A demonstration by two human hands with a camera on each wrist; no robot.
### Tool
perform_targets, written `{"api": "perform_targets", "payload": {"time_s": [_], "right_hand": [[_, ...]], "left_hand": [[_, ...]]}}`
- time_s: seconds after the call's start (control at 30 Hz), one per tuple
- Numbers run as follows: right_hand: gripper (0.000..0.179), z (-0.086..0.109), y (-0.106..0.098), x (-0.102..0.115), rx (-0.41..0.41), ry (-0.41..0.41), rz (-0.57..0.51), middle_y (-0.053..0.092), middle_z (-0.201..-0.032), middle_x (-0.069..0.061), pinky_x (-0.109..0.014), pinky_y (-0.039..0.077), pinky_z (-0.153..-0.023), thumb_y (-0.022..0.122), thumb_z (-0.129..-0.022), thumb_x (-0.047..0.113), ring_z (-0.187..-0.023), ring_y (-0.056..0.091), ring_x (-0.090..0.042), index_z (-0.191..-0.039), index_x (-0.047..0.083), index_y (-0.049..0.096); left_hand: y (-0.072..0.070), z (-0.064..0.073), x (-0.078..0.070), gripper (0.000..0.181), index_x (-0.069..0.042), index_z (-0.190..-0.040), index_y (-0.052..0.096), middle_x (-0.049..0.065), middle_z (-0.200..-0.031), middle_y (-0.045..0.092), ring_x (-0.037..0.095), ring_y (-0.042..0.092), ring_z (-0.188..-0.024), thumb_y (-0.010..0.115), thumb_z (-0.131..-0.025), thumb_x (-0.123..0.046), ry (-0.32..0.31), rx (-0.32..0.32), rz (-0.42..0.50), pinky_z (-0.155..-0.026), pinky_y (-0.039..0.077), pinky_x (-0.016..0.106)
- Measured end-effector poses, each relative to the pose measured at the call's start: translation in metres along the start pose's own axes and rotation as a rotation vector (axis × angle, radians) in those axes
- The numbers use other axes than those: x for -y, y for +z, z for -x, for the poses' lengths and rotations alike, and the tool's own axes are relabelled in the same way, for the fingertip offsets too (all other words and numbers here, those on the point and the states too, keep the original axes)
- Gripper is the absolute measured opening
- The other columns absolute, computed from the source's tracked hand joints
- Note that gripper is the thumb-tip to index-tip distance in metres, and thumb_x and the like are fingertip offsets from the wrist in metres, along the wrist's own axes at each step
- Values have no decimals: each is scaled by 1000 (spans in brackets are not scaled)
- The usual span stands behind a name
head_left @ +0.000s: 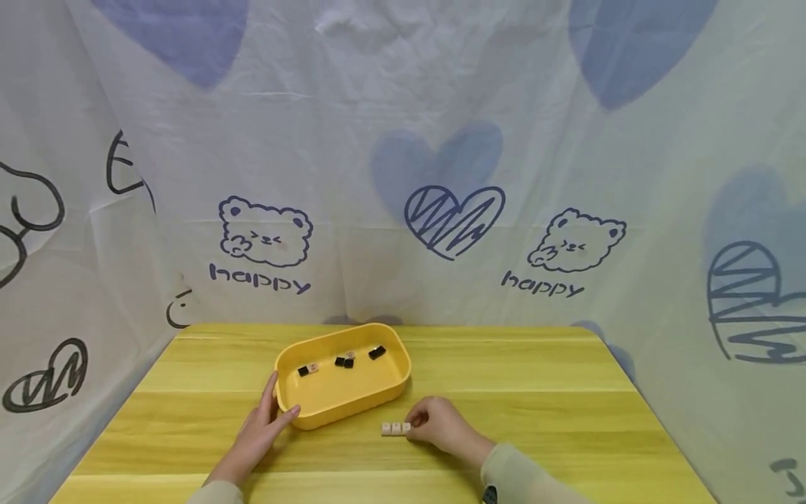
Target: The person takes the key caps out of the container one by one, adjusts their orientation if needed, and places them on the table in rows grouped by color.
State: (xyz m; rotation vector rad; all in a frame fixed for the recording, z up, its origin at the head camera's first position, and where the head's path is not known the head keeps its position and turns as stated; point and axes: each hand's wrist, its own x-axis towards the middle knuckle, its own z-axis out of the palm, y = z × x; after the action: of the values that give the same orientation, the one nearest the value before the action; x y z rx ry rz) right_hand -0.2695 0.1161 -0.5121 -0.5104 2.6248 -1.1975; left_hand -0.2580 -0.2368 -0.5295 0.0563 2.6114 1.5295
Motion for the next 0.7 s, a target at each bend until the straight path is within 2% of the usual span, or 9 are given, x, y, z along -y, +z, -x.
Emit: {"api": "perform_targets", "payload": {"time_s": [0.17,0.33,0.57,0.7], "right_hand": [[12,-1,0,-1,1,-1,-8,62,-78,3,-27,49,-64,82,-76,8,-71,56,-9,-85,8,74],[14,-1,2,1,15,9,-30,62,-79,3,-27,49,-65,82,-76,7,-72,56,-10,-88,7,74],[18,-2,-12,6,-29,-106,7,63,-82,0,-25,49,-64,79,-78,5,-73,55,-10,-95,2,74],[18,-5,-23,14,-64,-140,28,65,-84,-1,-25,49,-64,79,-79,6,-74,56,-10,-96,1,74]], "left_hand": [[1,-2,2,94,-19,-156,-12,33,-151,18,47,21,-139,56,-97,-46,-10,1,12,-109,12,63],[0,2,6,94,-19,-157,-9,32,-151,20,46,22,-139,57,-96,-46,-3,-15,18,-110,12,61],[-1,1,6,94,-19,-157,-9,33,-151,20,46,23,-139,57,-96,-46,-1,-22,18,-110,13,60],[0,-1,5,94,-19,-157,-9,33,-151,19,46,23,-139,57,-96,-47,4,-13,18,-110,15,60]]}}
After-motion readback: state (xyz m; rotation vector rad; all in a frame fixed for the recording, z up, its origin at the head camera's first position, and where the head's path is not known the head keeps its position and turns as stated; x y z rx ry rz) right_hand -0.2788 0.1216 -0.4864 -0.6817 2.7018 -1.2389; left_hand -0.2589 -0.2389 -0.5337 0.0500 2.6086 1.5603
